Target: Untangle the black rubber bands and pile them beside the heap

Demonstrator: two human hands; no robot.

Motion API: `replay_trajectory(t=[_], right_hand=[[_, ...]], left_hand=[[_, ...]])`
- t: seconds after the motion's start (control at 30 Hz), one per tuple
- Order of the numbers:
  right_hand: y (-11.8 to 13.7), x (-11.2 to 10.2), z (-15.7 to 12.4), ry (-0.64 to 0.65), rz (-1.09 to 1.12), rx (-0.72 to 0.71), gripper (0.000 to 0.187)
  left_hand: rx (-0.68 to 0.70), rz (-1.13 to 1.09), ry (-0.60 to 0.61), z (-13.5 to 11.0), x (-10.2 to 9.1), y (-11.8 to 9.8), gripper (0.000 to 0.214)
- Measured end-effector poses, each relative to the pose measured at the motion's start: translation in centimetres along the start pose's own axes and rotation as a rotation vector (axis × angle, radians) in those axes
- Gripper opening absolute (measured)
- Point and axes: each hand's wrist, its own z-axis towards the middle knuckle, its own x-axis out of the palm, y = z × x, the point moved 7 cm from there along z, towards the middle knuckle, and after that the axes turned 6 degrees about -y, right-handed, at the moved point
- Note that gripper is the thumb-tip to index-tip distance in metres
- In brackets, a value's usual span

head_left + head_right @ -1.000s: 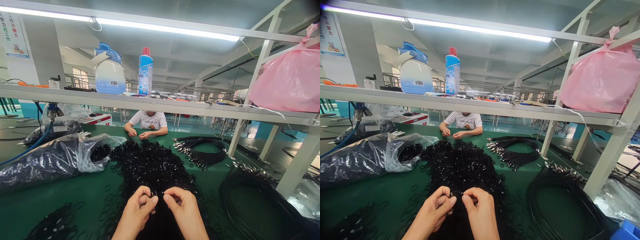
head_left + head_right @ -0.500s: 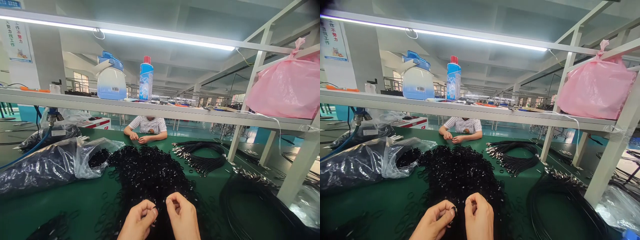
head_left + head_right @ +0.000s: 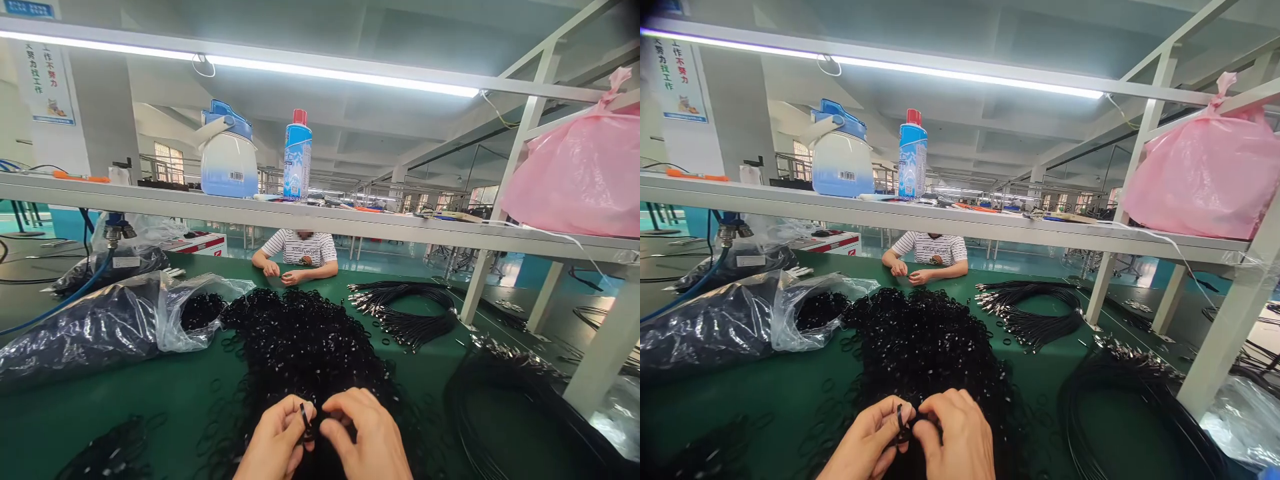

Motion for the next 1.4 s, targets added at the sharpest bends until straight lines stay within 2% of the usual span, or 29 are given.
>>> replay_trajectory(t=[0.1,0.23,0.3,0.4,0.6,0.8,1.03,1.17,1.27,1.4], right_hand=[[0.3,1.4,-0.3,0.113,0.092,0.065,0.018],[-0.6,0.9,-0.1,0.081,0.193,0.143,0.02],[-0.9,0.1,0.2,0.051,0.231,0.162,0.022],[-0.8,-0.7,0.5,0.038,0.291,0.138,0.028],[-0.6,-0.3,0.4,0.018,0.346,0.073,0.031],[-0.8,-0.1,0.2,-0.026,0.38,0.072,0.029],[-0.7,0.5,0.1,0.029,0.369,0.128,0.024],[-0.9,-0.2,0.2,-0.005,0.277,0.122,0.024],[-1.6,-0.7,0.3,-0.023,0.187,0.099,0.022],[-2.6,-0.5,0.3,-0.011,0.011,0.06,0.023]], left_hand=[[0.028,-0.02,0.037,0.3,0.1,0.2,0.044],[0.061,0.08,0.028,0.3,-0.7,0.1,0.029],[0.159,0.213,-0.038,-0.1,-1.4,-1.0,0.027],[0.309,0.419,-0.089,-1.3,-1.4,-3.0,0.036],[0.26,0.512,0.013,-2.2,0.3,-4.0,0.023],[0.275,0.514,-0.019,-1.7,0.2,-3.4,0.025],[0.276,0.519,-0.078,-1.6,-0.4,-3.2,0.019],[0.242,0.349,-0.108,-1.2,-0.9,-2.9,0.016],[0.183,0.165,-0.062,-0.4,-0.9,-1.9,0.017],[0.142,0.126,-0.035,0.2,-0.8,-1.0,0.02]])
